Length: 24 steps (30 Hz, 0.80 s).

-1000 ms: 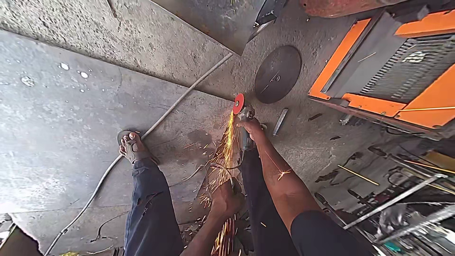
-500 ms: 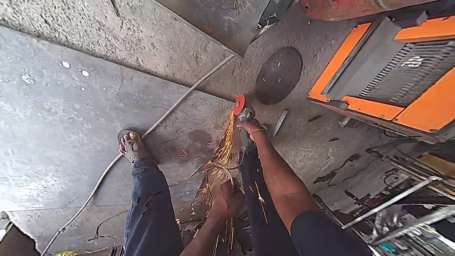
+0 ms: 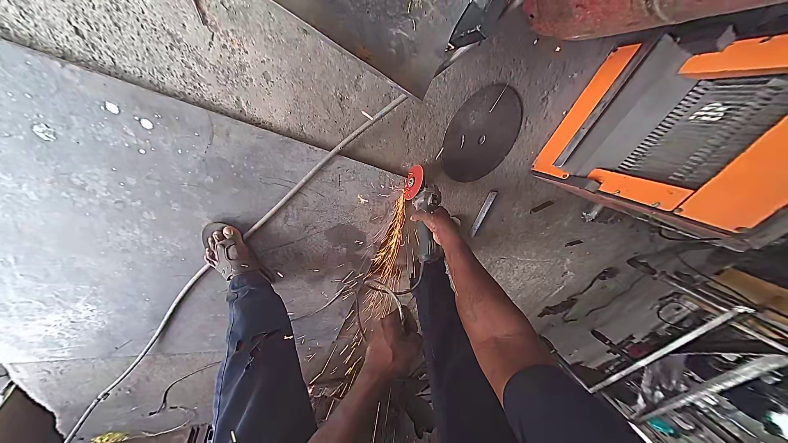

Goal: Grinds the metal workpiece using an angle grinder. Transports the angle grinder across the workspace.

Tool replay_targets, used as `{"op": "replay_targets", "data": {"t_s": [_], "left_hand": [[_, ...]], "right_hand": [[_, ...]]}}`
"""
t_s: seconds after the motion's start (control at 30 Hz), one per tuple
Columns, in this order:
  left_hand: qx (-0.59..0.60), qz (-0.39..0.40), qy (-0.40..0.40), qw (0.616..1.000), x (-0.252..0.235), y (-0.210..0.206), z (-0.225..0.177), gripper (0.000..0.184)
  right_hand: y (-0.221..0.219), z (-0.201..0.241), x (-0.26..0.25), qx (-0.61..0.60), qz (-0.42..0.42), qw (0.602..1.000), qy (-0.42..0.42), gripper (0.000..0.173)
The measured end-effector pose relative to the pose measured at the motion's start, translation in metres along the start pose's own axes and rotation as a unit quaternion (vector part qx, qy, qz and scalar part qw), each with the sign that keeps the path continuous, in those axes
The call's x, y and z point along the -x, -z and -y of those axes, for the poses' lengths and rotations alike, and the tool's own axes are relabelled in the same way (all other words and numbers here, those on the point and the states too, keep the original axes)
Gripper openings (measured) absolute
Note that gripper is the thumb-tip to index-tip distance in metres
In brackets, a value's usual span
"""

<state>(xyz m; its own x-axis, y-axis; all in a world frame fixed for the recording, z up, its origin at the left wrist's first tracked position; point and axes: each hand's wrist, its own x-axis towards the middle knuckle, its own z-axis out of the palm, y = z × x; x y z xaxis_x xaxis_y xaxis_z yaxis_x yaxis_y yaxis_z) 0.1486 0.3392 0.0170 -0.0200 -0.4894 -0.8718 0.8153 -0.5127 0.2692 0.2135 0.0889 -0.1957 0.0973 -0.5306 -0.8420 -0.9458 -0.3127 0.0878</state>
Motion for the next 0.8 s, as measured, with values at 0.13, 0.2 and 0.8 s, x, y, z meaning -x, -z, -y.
{"op": "replay_targets", "data": {"t_s": [0.13,0.2,0.8], "left_hand": [[-0.006,-0.004,0.005,1.000,-0.002,-0.001,0.002,0.018],[0.001,-0.005,0.006,1.000,-0.002,-0.001,0.002,0.016],[0.005,-0.039,0.013,0.999,-0.011,-0.008,0.002,0.008]], "right_hand": [[-0.001,0.004,0.000,-0.010,-0.004,1.000,-0.021,0.059],[0.001,0.008,0.003,-0.001,-0.002,1.000,-0.026,0.061],[0.016,-0.039,0.044,-0.046,0.028,0.998,-0.028,0.070]]}}
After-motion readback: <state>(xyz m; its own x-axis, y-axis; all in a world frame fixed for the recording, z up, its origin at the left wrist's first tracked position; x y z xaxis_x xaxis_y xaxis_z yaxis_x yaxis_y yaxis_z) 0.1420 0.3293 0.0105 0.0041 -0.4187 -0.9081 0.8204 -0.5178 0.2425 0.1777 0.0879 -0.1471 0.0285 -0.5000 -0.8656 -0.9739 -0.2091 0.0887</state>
